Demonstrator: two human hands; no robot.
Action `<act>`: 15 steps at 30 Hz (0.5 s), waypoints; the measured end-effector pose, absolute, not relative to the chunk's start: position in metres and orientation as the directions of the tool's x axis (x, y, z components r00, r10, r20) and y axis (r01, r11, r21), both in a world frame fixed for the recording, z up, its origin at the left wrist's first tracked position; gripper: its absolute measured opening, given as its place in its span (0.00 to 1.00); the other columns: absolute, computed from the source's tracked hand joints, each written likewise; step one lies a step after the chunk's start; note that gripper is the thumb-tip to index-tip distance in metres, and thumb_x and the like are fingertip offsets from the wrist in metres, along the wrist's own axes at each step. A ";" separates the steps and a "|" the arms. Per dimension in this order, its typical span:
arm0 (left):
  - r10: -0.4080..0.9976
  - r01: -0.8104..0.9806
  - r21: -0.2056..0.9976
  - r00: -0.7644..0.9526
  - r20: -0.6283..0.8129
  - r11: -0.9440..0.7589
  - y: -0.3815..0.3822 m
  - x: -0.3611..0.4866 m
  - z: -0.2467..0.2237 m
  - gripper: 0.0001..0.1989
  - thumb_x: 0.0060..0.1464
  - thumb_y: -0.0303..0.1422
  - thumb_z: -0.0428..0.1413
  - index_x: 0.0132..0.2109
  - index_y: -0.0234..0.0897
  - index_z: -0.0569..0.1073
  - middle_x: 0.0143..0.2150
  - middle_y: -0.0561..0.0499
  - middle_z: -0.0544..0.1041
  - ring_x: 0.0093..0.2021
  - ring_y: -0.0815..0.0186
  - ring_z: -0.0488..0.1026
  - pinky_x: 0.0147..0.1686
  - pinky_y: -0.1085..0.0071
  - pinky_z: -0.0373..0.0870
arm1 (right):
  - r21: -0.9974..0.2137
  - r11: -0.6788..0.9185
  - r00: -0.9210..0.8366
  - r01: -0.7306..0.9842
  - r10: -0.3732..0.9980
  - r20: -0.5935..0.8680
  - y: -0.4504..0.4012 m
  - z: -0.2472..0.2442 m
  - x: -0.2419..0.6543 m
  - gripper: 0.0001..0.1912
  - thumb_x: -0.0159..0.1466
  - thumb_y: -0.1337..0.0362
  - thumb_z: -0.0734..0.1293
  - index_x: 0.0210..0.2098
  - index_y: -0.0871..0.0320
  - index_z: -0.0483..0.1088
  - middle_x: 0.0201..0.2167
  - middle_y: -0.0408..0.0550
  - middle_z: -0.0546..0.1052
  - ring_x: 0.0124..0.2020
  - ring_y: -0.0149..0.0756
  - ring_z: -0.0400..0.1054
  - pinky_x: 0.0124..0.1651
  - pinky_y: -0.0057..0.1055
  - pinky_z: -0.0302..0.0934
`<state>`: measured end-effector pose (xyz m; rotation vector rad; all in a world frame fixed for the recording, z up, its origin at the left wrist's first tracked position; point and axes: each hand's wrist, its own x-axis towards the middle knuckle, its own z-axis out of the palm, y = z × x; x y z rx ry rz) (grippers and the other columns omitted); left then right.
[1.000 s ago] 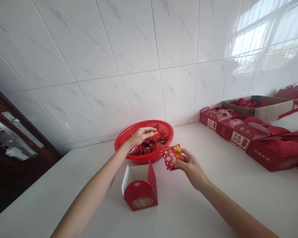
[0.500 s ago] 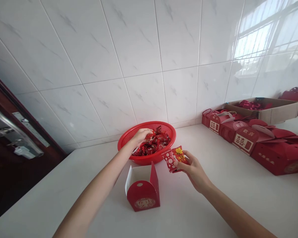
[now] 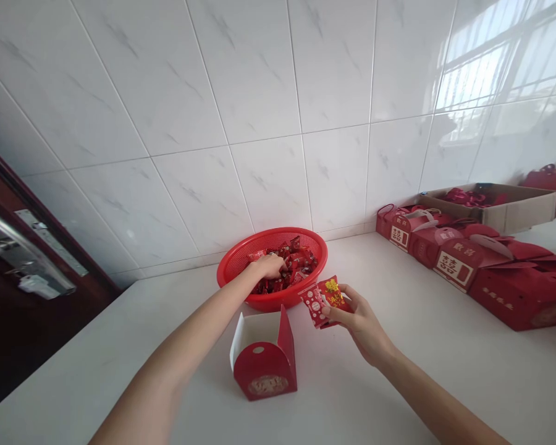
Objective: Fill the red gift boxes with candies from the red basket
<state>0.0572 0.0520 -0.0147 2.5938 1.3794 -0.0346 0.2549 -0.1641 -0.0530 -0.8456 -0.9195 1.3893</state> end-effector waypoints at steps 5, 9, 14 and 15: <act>0.822 0.839 0.063 0.542 -0.172 -0.540 0.050 0.063 -0.018 0.13 0.39 0.24 0.62 0.33 0.45 0.81 0.37 0.45 0.82 0.43 0.51 0.78 0.45 0.61 0.71 | -0.916 0.013 -0.043 -0.401 0.999 0.033 -0.165 -0.054 0.253 0.24 0.48 0.55 0.79 0.41 0.55 0.70 0.35 0.47 0.81 0.35 0.41 0.73 0.41 0.43 0.70; 0.835 0.847 0.082 0.532 -0.139 -0.526 0.046 0.064 -0.015 0.05 0.40 0.25 0.63 0.26 0.41 0.78 0.34 0.45 0.82 0.42 0.50 0.78 0.44 0.61 0.70 | -0.918 0.012 -0.038 -0.397 0.999 0.030 -0.164 -0.054 0.253 0.25 0.48 0.55 0.79 0.41 0.55 0.70 0.35 0.48 0.81 0.35 0.41 0.73 0.42 0.43 0.70; 0.842 0.823 0.238 0.538 -0.042 -0.515 0.033 0.054 0.002 0.06 0.50 0.38 0.61 0.34 0.43 0.80 0.36 0.48 0.82 0.40 0.56 0.78 0.39 0.68 0.70 | -0.910 0.028 -0.032 -0.414 0.998 0.046 -0.165 -0.051 0.255 0.25 0.47 0.55 0.80 0.41 0.56 0.71 0.35 0.48 0.81 0.34 0.41 0.73 0.42 0.45 0.70; 0.841 0.810 0.278 0.541 -0.013 -0.517 0.028 0.052 0.007 0.10 0.53 0.40 0.58 0.38 0.43 0.80 0.39 0.48 0.83 0.40 0.57 0.78 0.38 0.69 0.70 | -0.909 0.032 -0.034 -0.417 0.998 0.051 -0.166 -0.051 0.255 0.26 0.47 0.55 0.79 0.41 0.56 0.71 0.35 0.48 0.81 0.34 0.41 0.73 0.42 0.45 0.70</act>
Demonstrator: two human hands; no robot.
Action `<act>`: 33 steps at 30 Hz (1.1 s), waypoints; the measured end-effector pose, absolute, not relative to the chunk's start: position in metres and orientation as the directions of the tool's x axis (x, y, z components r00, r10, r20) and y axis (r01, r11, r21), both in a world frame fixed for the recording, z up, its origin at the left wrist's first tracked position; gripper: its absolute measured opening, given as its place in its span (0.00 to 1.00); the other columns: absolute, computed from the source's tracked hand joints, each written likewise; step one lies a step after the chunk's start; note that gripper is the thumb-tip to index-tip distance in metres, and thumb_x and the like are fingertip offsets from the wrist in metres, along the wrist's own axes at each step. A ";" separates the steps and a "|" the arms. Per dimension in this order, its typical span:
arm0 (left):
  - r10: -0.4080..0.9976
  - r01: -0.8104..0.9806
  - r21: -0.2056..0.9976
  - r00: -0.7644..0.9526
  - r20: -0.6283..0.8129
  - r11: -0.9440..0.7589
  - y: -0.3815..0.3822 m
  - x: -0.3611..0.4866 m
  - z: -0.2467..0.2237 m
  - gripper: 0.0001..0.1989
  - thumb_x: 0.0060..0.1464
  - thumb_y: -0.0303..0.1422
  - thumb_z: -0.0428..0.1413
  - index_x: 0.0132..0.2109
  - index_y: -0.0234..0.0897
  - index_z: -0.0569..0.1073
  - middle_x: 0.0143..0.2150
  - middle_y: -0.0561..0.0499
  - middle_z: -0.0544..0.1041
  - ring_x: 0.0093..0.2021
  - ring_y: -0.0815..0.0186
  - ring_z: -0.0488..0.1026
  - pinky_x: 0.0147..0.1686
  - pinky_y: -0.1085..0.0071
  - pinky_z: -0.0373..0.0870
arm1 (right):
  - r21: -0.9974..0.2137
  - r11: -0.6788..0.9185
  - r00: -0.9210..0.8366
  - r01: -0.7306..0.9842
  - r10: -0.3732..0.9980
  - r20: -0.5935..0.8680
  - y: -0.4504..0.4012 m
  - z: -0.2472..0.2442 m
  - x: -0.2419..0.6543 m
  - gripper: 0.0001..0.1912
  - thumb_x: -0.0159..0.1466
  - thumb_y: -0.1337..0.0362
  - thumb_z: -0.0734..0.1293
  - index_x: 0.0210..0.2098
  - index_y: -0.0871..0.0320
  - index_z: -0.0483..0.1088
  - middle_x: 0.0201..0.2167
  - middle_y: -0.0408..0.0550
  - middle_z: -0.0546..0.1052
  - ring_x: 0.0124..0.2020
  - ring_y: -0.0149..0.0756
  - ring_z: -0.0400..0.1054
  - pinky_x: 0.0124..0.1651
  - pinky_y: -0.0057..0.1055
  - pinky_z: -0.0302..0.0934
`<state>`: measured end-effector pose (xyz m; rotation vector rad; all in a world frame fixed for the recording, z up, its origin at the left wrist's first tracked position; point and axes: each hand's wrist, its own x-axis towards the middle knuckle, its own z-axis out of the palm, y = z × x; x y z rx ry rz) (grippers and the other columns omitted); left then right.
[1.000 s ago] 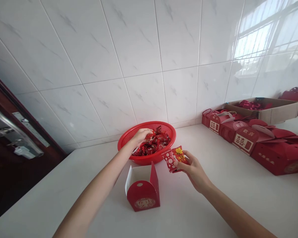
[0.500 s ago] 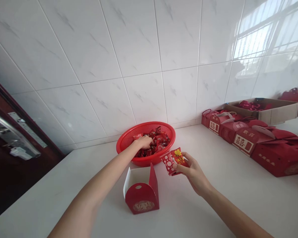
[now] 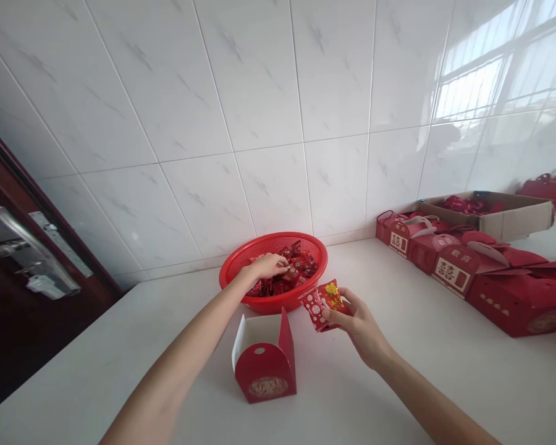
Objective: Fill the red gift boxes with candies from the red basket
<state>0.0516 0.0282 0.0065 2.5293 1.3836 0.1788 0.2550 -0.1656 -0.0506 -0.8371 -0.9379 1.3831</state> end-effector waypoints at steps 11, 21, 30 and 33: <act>0.749 0.522 0.537 0.459 0.478 -0.663 -0.073 0.044 0.041 0.11 0.51 0.37 0.61 0.42 0.41 0.80 0.45 0.49 0.80 0.48 0.59 0.76 0.53 0.65 0.70 | -0.915 0.032 -0.045 -0.403 0.998 0.055 -0.168 -0.049 0.256 0.26 0.48 0.54 0.79 0.42 0.56 0.71 0.37 0.49 0.80 0.37 0.42 0.73 0.43 0.45 0.70; 0.739 0.409 0.620 0.448 0.503 -0.669 -0.113 0.043 0.044 0.18 0.50 0.32 0.62 0.50 0.40 0.74 0.43 0.50 0.80 0.49 0.59 0.75 0.54 0.63 0.70 | -0.918 0.030 -0.067 -0.394 0.996 0.061 -0.171 -0.048 0.255 0.24 0.49 0.55 0.79 0.41 0.55 0.71 0.38 0.48 0.80 0.37 0.42 0.73 0.42 0.43 0.69; 0.720 0.409 0.594 0.446 0.532 -0.693 -0.135 0.042 0.041 0.14 0.56 0.41 0.61 0.48 0.43 0.80 0.44 0.49 0.80 0.46 0.60 0.76 0.51 0.64 0.72 | -0.920 0.034 -0.086 -0.390 0.994 0.073 -0.172 -0.050 0.254 0.23 0.51 0.56 0.78 0.42 0.55 0.70 0.38 0.48 0.80 0.37 0.41 0.72 0.42 0.43 0.70; 0.756 0.319 0.699 0.426 0.497 -0.640 -0.137 0.039 0.036 0.15 0.56 0.42 0.62 0.49 0.44 0.80 0.46 0.49 0.80 0.49 0.59 0.75 0.54 0.62 0.71 | -0.920 0.036 -0.091 -0.390 0.993 0.077 -0.172 -0.050 0.254 0.23 0.51 0.57 0.78 0.42 0.55 0.70 0.38 0.48 0.80 0.37 0.40 0.72 0.42 0.43 0.70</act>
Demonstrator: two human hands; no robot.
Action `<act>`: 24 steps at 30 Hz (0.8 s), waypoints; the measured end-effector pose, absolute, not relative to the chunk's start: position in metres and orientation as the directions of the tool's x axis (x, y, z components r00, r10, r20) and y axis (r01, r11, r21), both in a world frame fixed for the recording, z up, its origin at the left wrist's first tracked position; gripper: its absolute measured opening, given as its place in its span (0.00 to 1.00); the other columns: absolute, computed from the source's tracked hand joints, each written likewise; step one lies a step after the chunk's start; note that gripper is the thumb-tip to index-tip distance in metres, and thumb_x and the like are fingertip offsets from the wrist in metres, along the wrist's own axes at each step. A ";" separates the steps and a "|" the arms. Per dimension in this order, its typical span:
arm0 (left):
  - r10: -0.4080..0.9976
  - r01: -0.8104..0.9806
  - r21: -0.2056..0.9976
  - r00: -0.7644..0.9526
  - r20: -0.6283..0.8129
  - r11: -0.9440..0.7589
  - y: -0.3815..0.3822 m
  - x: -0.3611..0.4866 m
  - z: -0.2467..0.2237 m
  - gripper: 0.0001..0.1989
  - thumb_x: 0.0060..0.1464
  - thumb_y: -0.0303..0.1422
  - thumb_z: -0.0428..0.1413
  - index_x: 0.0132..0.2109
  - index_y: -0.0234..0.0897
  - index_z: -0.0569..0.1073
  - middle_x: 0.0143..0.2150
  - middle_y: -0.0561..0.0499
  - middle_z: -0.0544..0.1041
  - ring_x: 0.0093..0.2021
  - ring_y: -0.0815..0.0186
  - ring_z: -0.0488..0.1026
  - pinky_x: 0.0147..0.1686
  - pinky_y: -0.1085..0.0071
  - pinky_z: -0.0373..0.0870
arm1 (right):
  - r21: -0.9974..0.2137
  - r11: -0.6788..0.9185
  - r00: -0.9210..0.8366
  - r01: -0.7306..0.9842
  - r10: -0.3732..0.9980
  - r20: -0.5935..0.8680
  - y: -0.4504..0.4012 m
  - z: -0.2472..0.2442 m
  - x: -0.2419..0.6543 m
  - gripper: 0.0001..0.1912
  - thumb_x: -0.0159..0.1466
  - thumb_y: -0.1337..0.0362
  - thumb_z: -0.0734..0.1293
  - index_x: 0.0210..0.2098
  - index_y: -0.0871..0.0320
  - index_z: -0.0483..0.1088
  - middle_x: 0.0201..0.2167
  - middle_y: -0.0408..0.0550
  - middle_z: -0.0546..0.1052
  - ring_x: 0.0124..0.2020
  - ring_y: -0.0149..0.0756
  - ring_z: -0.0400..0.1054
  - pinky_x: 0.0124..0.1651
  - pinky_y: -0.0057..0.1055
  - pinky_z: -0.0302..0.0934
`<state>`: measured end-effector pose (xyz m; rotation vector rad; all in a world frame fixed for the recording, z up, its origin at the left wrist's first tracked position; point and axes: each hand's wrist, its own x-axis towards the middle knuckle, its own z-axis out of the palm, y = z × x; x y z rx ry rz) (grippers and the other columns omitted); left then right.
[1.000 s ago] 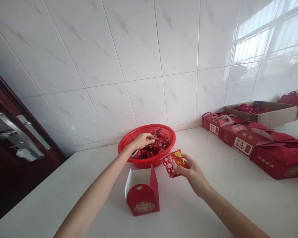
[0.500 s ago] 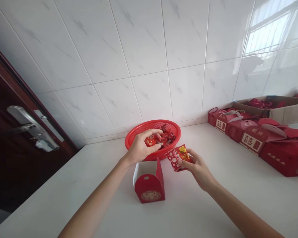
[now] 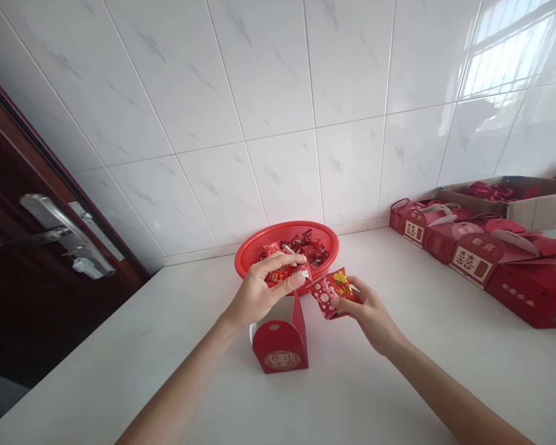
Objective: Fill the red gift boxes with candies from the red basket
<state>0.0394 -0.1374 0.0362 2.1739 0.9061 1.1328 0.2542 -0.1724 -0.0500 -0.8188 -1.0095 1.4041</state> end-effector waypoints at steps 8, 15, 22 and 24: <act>0.790 0.161 0.826 0.437 0.431 -0.540 -0.153 0.036 0.032 0.09 0.53 0.38 0.66 0.42 0.42 0.83 0.41 0.48 0.79 0.44 0.63 0.74 0.51 0.65 0.71 | -0.922 0.025 -0.097 -0.386 0.993 0.068 -0.172 -0.051 0.254 0.23 0.51 0.57 0.78 0.42 0.56 0.69 0.38 0.49 0.80 0.36 0.39 0.72 0.41 0.42 0.70; 0.799 0.165 0.842 0.452 0.398 -0.513 -0.163 0.032 0.027 0.17 0.47 0.34 0.70 0.46 0.46 0.82 0.44 0.50 0.78 0.47 0.63 0.74 0.51 0.68 0.71 | -0.923 0.025 -0.107 -0.384 0.992 0.071 -0.171 -0.053 0.253 0.23 0.52 0.57 0.78 0.42 0.56 0.69 0.36 0.47 0.80 0.36 0.39 0.72 0.42 0.42 0.70; 0.782 0.193 0.814 0.463 0.417 -0.548 -0.164 0.028 0.020 0.19 0.48 0.34 0.69 0.49 0.49 0.81 0.46 0.50 0.76 0.47 0.64 0.73 0.51 0.69 0.71 | -0.925 0.020 -0.102 -0.379 0.993 0.063 -0.171 -0.054 0.253 0.24 0.50 0.57 0.79 0.43 0.56 0.70 0.38 0.48 0.81 0.37 0.40 0.72 0.42 0.41 0.70; 0.777 0.211 0.799 0.465 0.424 -0.563 -0.165 0.027 0.019 0.18 0.49 0.34 0.68 0.49 0.49 0.81 0.47 0.50 0.76 0.47 0.64 0.74 0.52 0.68 0.71 | -0.925 0.018 -0.102 -0.380 0.993 0.062 -0.171 -0.054 0.253 0.25 0.50 0.57 0.79 0.43 0.56 0.70 0.38 0.48 0.81 0.38 0.41 0.72 0.42 0.41 0.70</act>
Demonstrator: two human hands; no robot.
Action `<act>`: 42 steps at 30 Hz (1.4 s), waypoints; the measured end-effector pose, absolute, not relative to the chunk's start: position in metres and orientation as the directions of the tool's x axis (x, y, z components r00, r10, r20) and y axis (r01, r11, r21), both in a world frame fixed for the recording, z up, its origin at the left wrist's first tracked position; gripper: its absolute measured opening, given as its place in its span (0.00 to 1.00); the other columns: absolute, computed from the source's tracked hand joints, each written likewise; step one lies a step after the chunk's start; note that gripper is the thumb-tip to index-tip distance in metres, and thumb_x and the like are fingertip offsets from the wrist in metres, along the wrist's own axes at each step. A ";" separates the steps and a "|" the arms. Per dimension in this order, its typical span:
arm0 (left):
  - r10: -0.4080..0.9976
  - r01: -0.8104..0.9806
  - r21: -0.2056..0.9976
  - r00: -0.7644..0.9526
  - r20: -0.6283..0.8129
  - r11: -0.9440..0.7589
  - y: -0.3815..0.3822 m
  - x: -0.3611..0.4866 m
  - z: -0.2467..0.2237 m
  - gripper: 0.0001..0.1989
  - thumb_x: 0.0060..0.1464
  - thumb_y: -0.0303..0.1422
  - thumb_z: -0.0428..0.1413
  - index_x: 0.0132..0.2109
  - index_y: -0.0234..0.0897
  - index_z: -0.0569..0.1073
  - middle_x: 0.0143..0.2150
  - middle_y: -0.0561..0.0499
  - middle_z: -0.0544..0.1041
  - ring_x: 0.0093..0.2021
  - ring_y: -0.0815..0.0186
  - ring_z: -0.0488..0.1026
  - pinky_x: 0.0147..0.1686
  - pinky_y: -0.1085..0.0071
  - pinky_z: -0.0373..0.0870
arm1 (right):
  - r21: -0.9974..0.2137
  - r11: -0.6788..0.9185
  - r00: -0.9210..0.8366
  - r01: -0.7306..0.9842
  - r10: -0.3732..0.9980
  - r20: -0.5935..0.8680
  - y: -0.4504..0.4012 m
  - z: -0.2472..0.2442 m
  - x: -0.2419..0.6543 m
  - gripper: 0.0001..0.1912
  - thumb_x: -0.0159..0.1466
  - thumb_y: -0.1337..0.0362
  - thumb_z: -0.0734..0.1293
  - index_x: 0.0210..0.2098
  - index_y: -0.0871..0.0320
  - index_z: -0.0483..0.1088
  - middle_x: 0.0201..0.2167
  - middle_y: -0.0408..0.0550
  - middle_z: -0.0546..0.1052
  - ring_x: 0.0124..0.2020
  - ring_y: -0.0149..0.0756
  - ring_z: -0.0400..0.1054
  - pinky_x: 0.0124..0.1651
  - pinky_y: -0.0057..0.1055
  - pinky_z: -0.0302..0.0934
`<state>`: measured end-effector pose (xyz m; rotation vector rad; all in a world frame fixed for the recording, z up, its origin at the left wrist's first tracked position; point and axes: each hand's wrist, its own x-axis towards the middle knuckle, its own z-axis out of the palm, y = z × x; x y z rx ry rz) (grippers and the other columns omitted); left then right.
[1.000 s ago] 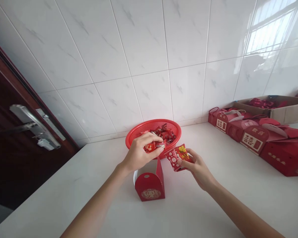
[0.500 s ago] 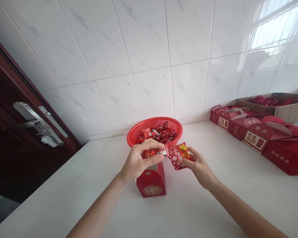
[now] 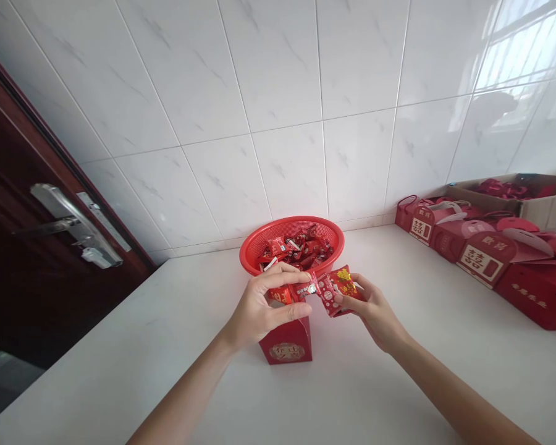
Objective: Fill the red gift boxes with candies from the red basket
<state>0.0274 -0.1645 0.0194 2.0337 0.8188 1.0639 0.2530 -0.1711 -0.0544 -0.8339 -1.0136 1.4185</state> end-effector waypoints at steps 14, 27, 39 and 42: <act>0.813 0.462 0.669 0.325 0.483 -0.582 -0.163 0.007 0.018 0.15 0.54 0.37 0.63 0.49 0.43 0.81 0.45 0.47 0.78 0.46 0.61 0.76 0.50 0.65 0.75 | -0.937 0.013 -0.114 -0.348 0.992 0.056 -0.170 -0.058 0.254 0.23 0.53 0.57 0.78 0.44 0.56 0.69 0.40 0.49 0.80 0.38 0.40 0.71 0.42 0.42 0.70; 0.823 0.495 0.659 0.289 0.489 -0.566 -0.167 0.000 0.006 0.17 0.53 0.36 0.64 0.51 0.43 0.80 0.46 0.47 0.76 0.47 0.62 0.76 0.49 0.67 0.76 | -0.944 0.008 -0.110 -0.329 0.993 0.046 -0.171 -0.058 0.253 0.24 0.51 0.55 0.78 0.42 0.56 0.69 0.36 0.48 0.79 0.37 0.40 0.71 0.41 0.43 0.71; 0.857 0.483 0.709 0.302 0.416 -0.514 -0.171 -0.001 0.006 0.15 0.55 0.36 0.61 0.50 0.42 0.80 0.47 0.46 0.75 0.46 0.60 0.76 0.34 0.73 0.77 | -0.951 0.007 -0.115 -0.309 0.992 0.045 -0.171 -0.058 0.253 0.25 0.50 0.53 0.78 0.42 0.55 0.70 0.38 0.49 0.80 0.37 0.42 0.72 0.41 0.45 0.71; 0.854 0.499 0.692 0.302 0.424 -0.521 -0.169 -0.002 0.008 0.13 0.54 0.36 0.62 0.48 0.43 0.81 0.47 0.46 0.74 0.43 0.63 0.76 0.31 0.74 0.75 | -0.948 0.003 -0.111 -0.319 0.993 0.040 -0.171 -0.057 0.253 0.25 0.50 0.53 0.79 0.42 0.55 0.70 0.38 0.49 0.80 0.37 0.41 0.72 0.41 0.44 0.70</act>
